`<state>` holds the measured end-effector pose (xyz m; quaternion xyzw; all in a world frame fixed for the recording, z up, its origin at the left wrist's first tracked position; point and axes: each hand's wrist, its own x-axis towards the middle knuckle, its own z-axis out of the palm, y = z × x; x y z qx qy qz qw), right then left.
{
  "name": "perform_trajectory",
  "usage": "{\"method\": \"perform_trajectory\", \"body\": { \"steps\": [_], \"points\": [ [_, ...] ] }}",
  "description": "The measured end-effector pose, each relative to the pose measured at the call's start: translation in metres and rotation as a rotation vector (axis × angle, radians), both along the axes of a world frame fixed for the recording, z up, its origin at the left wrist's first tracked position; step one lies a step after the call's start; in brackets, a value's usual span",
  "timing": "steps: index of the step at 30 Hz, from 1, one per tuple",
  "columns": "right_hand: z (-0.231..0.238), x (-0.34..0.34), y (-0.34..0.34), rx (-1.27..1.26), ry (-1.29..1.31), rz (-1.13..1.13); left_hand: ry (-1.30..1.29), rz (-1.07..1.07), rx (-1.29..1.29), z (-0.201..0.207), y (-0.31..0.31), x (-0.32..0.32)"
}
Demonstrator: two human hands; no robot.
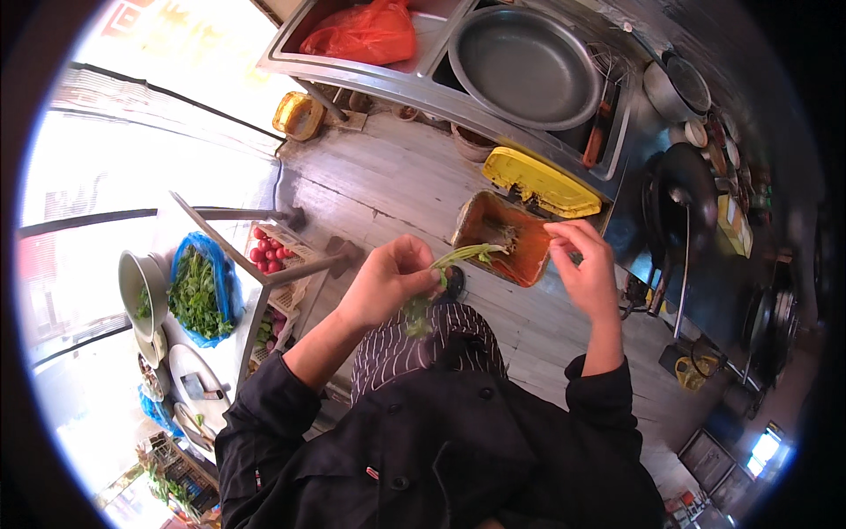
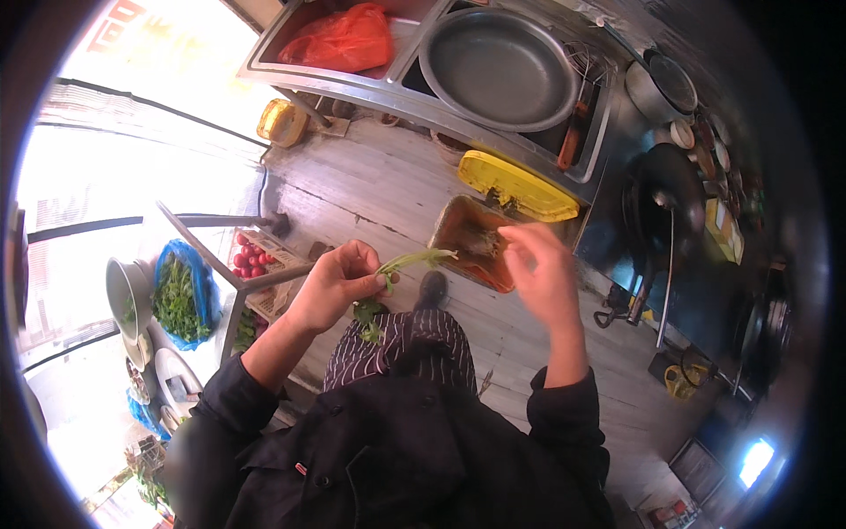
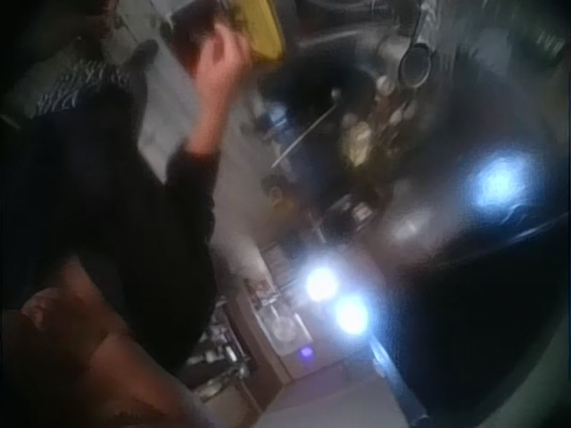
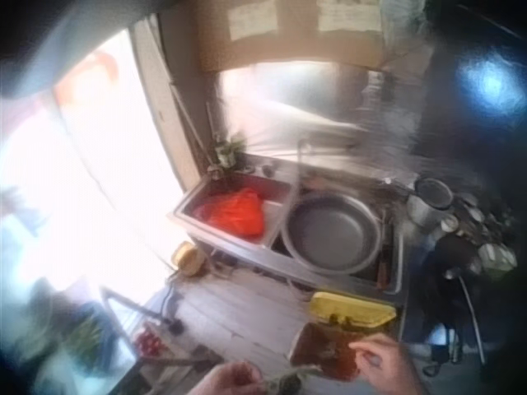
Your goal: The person moves a tray of leafy greens from the sink area to a prep table, then unpacks a bag of greens. They repeatedly pick individual stems, remove the lower parts by hand, and place the trimmed greens into a bowl while discarding the removed parts into a bin.
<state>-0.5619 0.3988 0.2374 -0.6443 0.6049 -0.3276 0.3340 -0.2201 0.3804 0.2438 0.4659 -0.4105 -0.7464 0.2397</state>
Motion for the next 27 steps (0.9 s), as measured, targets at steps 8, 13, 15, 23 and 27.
{"method": "perform_trajectory", "body": {
  "steps": [8,13,15,23,27],
  "points": [
    [0.015,0.05,-0.001,0.064,-0.14,0.15,0.143,0.03,0.217,0.007,-0.003,-0.009],
    [0.017,0.057,-0.003,0.04,-0.119,0.202,0.028,-0.119,0.07,0.021,-0.007,-0.012],
    [0.019,0.057,-0.004,0.029,-0.106,0.239,-0.067,-0.198,-0.016,0.023,-0.013,-0.017],
    [0.027,0.06,-0.003,-0.035,-0.039,0.229,-0.353,-0.417,-0.384,0.026,-0.015,-0.034],
    [0.028,0.063,0.003,-0.06,0.012,0.187,-0.426,-0.373,-0.554,0.023,-0.005,-0.04]
  ]
}}
